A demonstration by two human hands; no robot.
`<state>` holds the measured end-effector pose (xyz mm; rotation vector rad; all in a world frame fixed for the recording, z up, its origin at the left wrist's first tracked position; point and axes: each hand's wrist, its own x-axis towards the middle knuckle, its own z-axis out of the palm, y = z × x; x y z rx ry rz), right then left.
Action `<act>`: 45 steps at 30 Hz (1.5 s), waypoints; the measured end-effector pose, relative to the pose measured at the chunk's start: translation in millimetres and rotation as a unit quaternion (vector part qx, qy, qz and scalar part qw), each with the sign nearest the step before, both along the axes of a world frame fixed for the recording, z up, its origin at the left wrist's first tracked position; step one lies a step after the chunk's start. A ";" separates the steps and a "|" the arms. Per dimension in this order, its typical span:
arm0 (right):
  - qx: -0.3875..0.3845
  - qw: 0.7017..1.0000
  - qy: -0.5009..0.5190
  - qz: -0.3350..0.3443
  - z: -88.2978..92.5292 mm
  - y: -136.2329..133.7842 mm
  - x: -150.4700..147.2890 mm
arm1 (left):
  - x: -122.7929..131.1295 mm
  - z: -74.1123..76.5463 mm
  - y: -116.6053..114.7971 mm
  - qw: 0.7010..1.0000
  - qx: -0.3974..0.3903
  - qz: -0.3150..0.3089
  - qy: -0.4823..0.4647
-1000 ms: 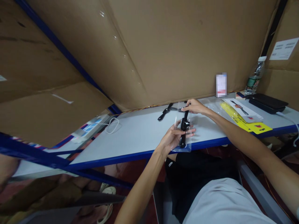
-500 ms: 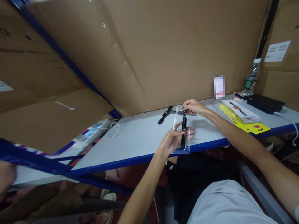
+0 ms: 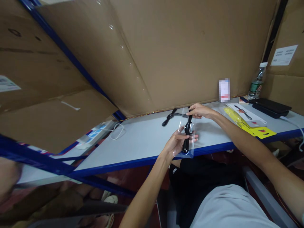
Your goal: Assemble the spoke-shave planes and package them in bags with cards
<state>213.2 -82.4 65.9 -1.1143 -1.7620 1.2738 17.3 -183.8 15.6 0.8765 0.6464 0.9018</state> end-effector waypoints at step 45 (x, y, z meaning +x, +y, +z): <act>0.345 0.937 -0.021 0.047 25.1 -66.2 -18.3 | 0.7 -1.8 12.1 0.990 -0.086 0.045 -0.101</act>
